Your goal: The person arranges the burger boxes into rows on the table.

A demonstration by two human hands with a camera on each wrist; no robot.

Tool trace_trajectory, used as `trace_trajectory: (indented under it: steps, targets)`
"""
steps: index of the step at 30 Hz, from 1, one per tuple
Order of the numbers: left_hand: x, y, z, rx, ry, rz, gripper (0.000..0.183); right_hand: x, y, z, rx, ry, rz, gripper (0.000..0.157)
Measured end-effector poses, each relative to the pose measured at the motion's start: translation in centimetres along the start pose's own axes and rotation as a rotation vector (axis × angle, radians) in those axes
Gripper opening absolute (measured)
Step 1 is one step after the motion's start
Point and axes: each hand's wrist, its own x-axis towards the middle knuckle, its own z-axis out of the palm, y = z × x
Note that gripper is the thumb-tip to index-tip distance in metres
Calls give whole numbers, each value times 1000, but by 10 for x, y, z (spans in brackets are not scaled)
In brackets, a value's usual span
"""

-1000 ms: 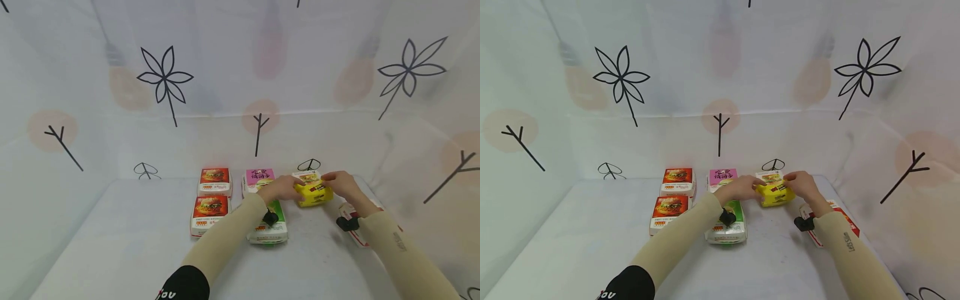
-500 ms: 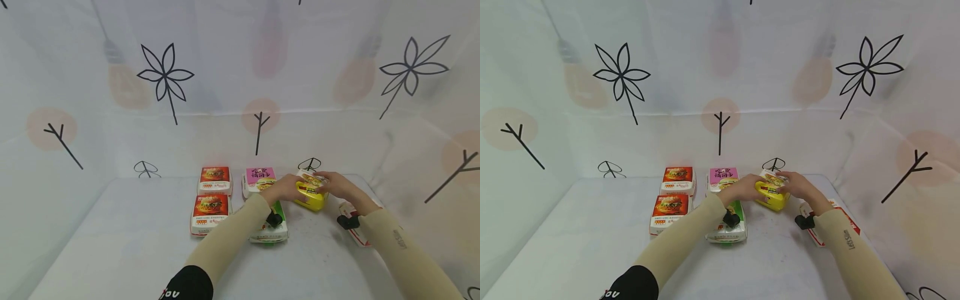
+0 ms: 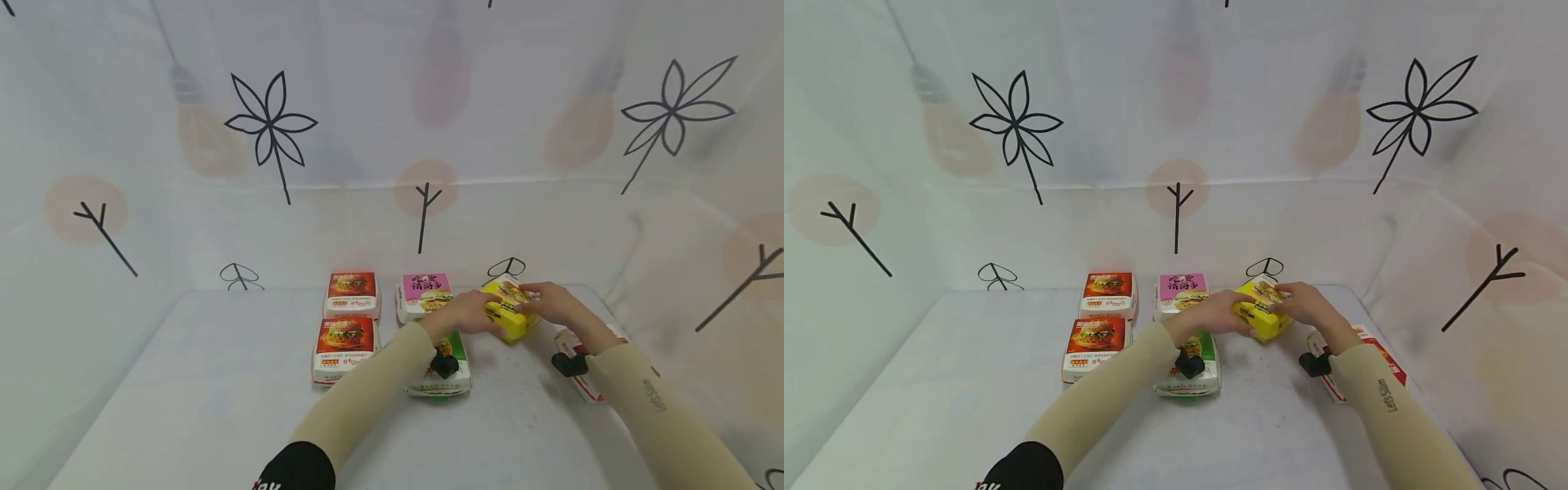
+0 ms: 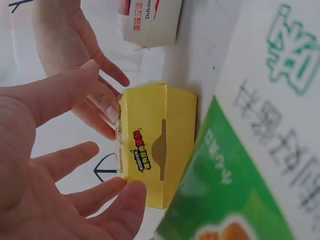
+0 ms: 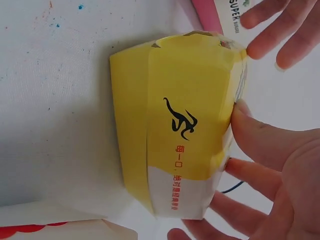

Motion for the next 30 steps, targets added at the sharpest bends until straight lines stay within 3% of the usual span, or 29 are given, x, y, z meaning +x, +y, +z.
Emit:
trace_trajectory:
  steps: [7,11,17,21,30]
  targets:
    - [-3,0,2,-114,-4,-6,76,-8,0,-3,-112,56,-33,58]
    - [-2,-1,2,-139,2,-8,76,-7,1,-4,-123,69,15,67]
    - [1,-4,4,-170,-9,-40,77,-3,1,-3,-73,69,-166,72]
    - [3,-6,5,-184,4,-44,77,-3,0,-3,-91,34,-209,65]
    - [-3,4,-6,-106,28,-47,68,-1,2,-5,-102,-21,-142,61]
